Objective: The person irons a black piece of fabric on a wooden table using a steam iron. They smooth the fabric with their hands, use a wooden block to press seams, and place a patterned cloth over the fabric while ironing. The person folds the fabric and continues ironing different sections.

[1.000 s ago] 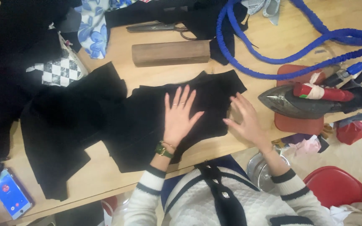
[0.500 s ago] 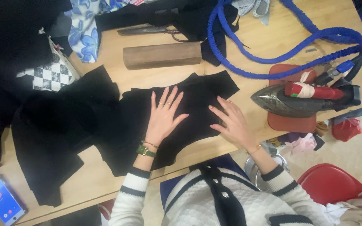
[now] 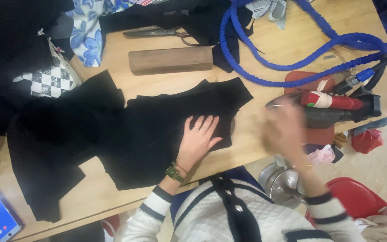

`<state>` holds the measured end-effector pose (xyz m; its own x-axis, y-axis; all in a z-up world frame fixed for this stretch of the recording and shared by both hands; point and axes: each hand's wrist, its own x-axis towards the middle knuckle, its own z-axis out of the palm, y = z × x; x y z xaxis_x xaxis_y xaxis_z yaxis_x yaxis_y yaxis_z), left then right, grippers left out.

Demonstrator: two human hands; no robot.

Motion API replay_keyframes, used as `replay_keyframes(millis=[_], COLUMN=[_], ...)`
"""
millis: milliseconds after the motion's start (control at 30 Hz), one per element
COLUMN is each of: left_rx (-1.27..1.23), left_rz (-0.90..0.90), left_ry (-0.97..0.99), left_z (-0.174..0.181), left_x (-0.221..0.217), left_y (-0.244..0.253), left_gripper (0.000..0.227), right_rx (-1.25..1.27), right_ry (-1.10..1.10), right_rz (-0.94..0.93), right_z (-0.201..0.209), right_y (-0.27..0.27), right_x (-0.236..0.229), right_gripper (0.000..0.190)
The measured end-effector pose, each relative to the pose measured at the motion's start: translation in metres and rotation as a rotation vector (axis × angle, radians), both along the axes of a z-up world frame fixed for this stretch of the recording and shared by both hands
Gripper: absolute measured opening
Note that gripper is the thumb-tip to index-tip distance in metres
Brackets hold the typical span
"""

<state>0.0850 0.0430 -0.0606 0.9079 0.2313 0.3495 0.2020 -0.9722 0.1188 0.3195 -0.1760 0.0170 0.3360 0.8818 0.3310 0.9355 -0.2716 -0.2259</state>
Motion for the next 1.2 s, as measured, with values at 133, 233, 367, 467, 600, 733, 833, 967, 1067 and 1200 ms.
replay_keyframes(millis=[133,233,367,467,600,733,833,967,1067,1200], left_rx=[-0.024,0.020,0.055,0.057,0.016,0.002,0.004,0.004,0.020,0.033], left_rz=[0.027,0.033,0.010,0.000,-0.001,0.000,-0.008,0.013,0.074,0.197], left_ry=[0.098,0.107,0.063,0.075,0.114,0.122,0.052,0.023,0.012,0.001], left_z=[0.040,0.038,0.038,0.031,0.030,0.028,0.016,0.013,0.018,0.013], left_x=[0.000,-0.001,-0.002,-0.003,-0.003,-0.002,-0.003,-0.004,-0.008,-0.018], left_y=[-0.001,-0.003,-0.004,-0.007,-0.005,-0.005,-0.005,-0.006,-0.003,0.005], left_gripper=[0.060,0.062,0.063,0.063,0.063,0.063,0.062,0.060,0.058,0.058], right_rx=[-0.001,-0.365,-0.584,-0.632,-0.715,-0.469,-0.512,-0.572,-0.582,-0.560], right_ry=[-0.367,0.056,0.026,-0.030,0.237,0.292,0.358,0.307,0.259,0.185], right_rz=[-0.258,-0.243,-0.177,-0.101,-0.219,-0.066,-0.249,-0.197,-0.140,-0.133], right_z=[0.059,0.055,0.035,0.041,0.073,0.072,0.081,0.090,0.088,0.077], right_y=[-0.034,-0.043,-0.042,-0.040,-0.012,-0.005,0.013,0.026,0.030,0.029], right_x=[0.073,0.123,0.155,0.148,0.094,0.049,0.011,-0.010,-0.014,-0.017], right_gripper=[0.075,0.054,0.056,0.076,0.083,0.059,0.047,0.043,0.044,0.045])
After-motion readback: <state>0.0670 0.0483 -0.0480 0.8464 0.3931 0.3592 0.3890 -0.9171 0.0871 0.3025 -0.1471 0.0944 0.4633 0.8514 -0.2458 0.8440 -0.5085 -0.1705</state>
